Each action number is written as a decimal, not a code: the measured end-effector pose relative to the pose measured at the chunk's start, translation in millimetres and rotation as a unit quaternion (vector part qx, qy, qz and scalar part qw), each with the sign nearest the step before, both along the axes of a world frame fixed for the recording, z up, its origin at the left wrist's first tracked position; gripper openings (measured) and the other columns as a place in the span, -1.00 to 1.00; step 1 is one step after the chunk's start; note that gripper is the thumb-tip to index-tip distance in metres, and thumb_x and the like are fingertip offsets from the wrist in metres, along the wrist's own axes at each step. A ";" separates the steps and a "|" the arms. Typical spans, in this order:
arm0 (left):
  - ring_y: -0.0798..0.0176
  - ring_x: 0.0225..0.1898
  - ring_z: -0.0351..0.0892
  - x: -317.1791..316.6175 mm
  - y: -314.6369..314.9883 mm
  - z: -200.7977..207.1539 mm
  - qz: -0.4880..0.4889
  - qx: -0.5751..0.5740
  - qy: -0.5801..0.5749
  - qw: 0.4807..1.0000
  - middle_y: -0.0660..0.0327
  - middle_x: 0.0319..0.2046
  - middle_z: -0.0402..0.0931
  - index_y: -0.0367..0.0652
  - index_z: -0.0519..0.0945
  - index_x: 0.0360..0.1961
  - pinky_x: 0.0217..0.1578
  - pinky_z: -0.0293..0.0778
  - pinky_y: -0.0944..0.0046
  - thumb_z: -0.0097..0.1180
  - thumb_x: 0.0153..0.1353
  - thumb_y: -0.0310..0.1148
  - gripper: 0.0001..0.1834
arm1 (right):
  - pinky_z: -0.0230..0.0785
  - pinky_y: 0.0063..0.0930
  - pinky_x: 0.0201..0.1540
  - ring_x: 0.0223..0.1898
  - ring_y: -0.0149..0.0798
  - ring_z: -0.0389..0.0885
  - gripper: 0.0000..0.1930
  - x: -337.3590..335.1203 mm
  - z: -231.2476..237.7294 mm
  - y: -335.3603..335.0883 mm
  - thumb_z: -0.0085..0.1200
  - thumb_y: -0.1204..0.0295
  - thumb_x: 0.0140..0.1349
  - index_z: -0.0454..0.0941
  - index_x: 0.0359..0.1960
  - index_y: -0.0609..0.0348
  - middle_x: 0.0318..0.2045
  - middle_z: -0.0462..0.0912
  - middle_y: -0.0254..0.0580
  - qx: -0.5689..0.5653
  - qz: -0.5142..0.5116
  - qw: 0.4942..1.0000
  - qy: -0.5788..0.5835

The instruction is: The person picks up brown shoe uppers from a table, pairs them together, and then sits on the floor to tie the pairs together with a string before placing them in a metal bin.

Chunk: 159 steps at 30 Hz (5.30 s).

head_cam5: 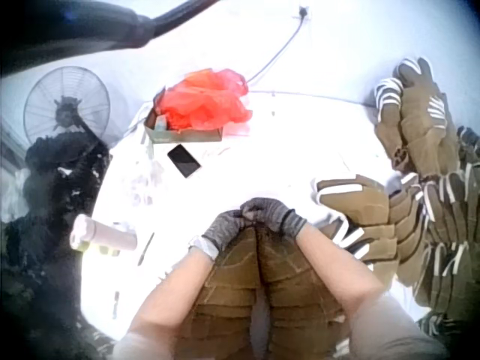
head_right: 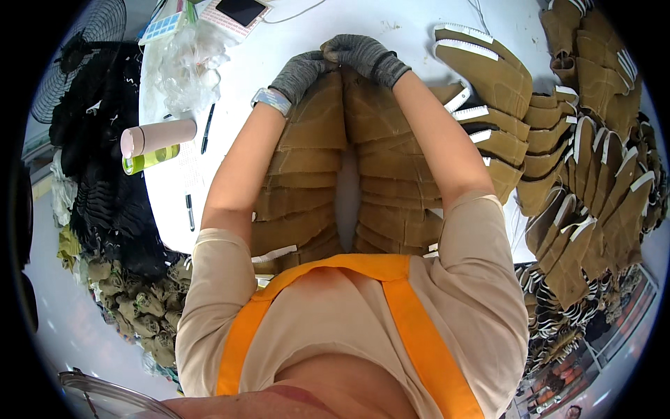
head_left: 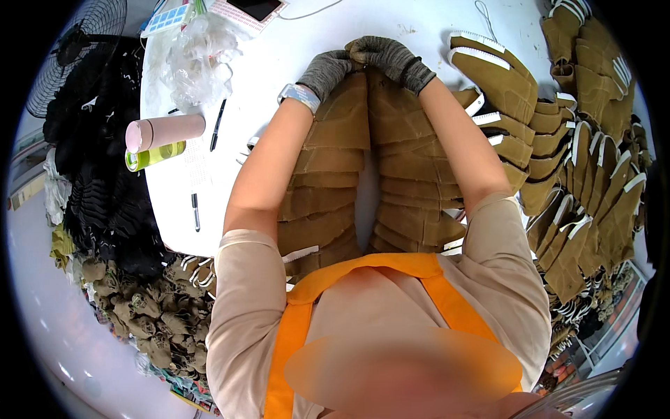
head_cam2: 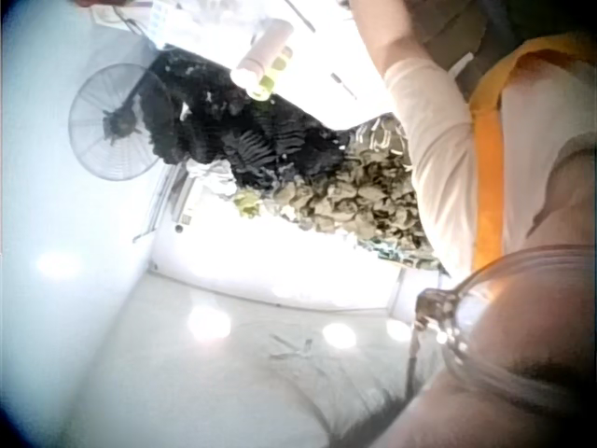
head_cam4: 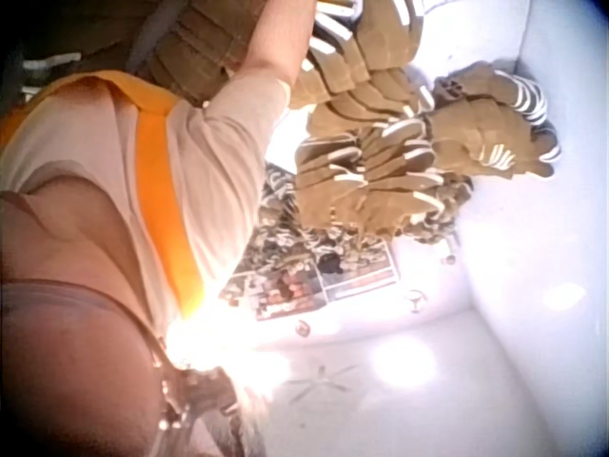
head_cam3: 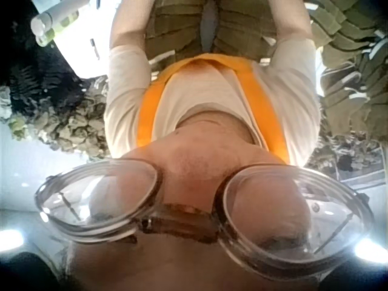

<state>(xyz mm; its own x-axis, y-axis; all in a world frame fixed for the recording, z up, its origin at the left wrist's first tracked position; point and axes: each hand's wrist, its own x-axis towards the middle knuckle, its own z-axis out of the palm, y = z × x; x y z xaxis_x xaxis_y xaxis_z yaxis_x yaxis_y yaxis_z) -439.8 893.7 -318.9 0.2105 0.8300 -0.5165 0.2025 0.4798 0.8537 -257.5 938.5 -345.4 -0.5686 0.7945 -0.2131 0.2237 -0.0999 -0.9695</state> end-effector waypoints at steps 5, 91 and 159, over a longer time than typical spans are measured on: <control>0.40 -0.24 0.49 -9.9 0.4 7.3 -0.053 -0.021 -0.003 0.998 0.25 -0.25 0.61 -0.23 0.63 -0.13 -0.12 0.40 0.41 0.20 0.16 -0.28 -0.70 | 0.35 -0.48 0.02 -0.17 -0.38 0.54 -0.80 -11.6 11.8 1.2 0.13 0.32 0.20 0.61 -0.19 0.10 -0.25 0.66 -0.34 -0.007 -0.080 0.992 -0.093; 0.30 -0.45 0.53 -22.8 12.0 7.0 -0.162 0.672 0.403 0.599 0.38 -0.56 0.52 0.10 0.58 -0.08 -0.07 0.34 0.22 0.18 0.07 -0.30 -0.67 | 0.34 -0.36 0.06 -0.07 -0.34 0.52 -0.56 -12.7 12.1 69.1 0.19 0.33 0.13 0.48 0.09 -0.04 -0.10 0.62 -0.31 0.106 0.286 0.932 -0.195; 0.00 -0.21 0.52 -24.4 3.5 22.3 -0.260 0.409 0.457 0.746 0.10 -0.28 0.50 -0.08 0.57 -0.27 -0.21 0.46 0.09 0.01 0.13 -0.41 -0.85 | 0.37 -0.18 0.07 0.04 -0.13 0.49 -0.71 5.2 21.0 34.3 -0.07 0.41 0.23 0.52 -0.01 -0.09 -0.09 0.57 -0.28 0.438 0.233 0.718 -0.487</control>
<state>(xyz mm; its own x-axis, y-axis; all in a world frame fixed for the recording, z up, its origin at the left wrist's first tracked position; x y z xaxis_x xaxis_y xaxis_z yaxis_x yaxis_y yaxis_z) -464.2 897.2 -296.7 0.4830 0.8756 -0.0075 0.8570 -0.4710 0.2089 -252.3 972.8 -324.4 -0.7368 0.6377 -0.2245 0.6497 0.7597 0.0256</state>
